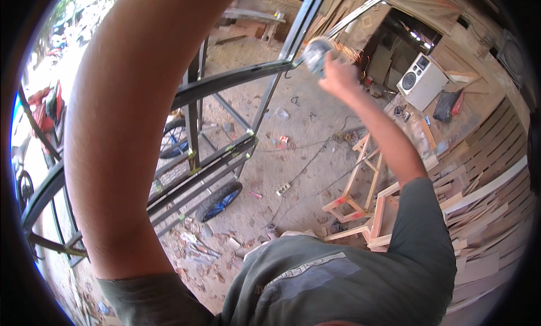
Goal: The person uses a power grinder to smooth the joints and edges of a large metal cart frame, moving the tool along the bars while holding the frame steady.
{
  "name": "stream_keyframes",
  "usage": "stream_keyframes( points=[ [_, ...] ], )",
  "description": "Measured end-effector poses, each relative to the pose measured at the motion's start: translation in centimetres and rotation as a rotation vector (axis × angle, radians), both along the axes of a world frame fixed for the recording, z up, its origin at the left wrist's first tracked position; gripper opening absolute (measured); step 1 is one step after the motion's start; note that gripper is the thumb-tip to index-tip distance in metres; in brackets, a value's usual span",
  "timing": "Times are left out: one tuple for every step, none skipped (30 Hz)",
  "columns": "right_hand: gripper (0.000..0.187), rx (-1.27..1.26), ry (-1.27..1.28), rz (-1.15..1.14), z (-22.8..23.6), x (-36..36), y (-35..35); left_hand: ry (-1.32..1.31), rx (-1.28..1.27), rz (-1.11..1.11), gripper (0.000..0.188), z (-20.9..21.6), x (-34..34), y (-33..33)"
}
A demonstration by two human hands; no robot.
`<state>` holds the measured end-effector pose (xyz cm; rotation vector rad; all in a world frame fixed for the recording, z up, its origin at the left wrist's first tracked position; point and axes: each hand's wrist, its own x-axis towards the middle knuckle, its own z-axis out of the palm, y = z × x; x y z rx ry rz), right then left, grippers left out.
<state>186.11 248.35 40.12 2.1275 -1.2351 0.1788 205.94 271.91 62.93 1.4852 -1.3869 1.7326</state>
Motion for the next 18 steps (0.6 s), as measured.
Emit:
stream_keyframes(
  points=[
    [0.088,-0.004,0.052,0.002,-1.7,0.4,-0.4,-0.006,0.073,0.094,0.034,-0.5,-0.5,0.5],
    [0.088,0.092,-0.005,0.05,-3.2,0.1,-1.2,0.033,0.13,0.134,0.034,-0.6,-1.1,0.8],
    [0.088,0.18,-0.062,0.118,-3.9,0.2,-1.3,0.071,0.179,0.188,0.035,-0.5,-1.4,1.1],
    [0.086,0.19,-0.136,0.136,-4.8,-0.4,-1.1,0.086,0.202,0.203,0.035,-0.5,-1.7,1.1],
    [0.084,0.201,-0.203,0.172,-5.7,0.1,0.0,0.15,0.261,0.219,0.035,-0.5,-1.0,1.8],
    [0.082,0.209,-0.274,0.204,-5.6,0.0,1.1,0.091,0.176,0.14,0.042,-0.5,0.2,1.5],
    [0.081,0.221,-0.34,0.227,-5.6,-0.9,2.0,0.033,0.1,0.05,0.049,-0.4,1.2,0.8],
    [0.079,0.24,-0.41,0.248,-5.5,-1.6,3.3,0.122,0.18,0.088,0.049,0.2,1.3,1.0],
    [0.078,0.266,-0.479,0.28,-5.5,-2.1,4.9,-0.022,0.006,0.054,0.052,-0.5,2.7,1.3],
    [0.08,0.296,-0.534,0.294,-5.8,-2.6,5.9,-0.14,-0.088,0.095,0.055,-0.6,3.7,2.2],
    [0.081,0.33,-0.584,0.301,-6.1,-3.6,6.7,-0.257,-0.176,0.128,0.06,-0.6,4.4,3.3],
    [0.081,0.313,-0.644,0.347,-6.9,-4.2,7.8,-0.203,-0.122,0.199,0.064,-0.3,4.5,5.0],
    [0.081,0.29,-0.703,0.375,-7.4,-5.3,8.9,-0.142,-0.074,0.255,0.068,-0.1,4.5,6.6],
    [0.083,0.287,-0.758,0.396,-7.9,-6.3,9.8,-0.155,-0.064,0.289,0.067,-0.2,4.4,8.1],
    [0.084,0.281,-0.808,0.405,-8.3,-7.4,10.5,-0.161,-0.056,0.314,0.067,-0.4,4.4,9.4],
    [0.084,0.293,-0.86,0.432,-8.8,-7.4,11.1,-0.166,-0.032,0.383,0.069,-0.5,4.7,11.0],
    [0.085,0.301,-0.907,0.459,-9.2,-7.5,11.6,-0.21,-0.023,0.347,0.074,-0.5,5.3,12.4],
    [0.085,0.309,-0.944,0.472,-9.5,-7.8,11.9,-0.174,0.008,0.335,0.076,-0.7,5.8,13.2]
  ],
)
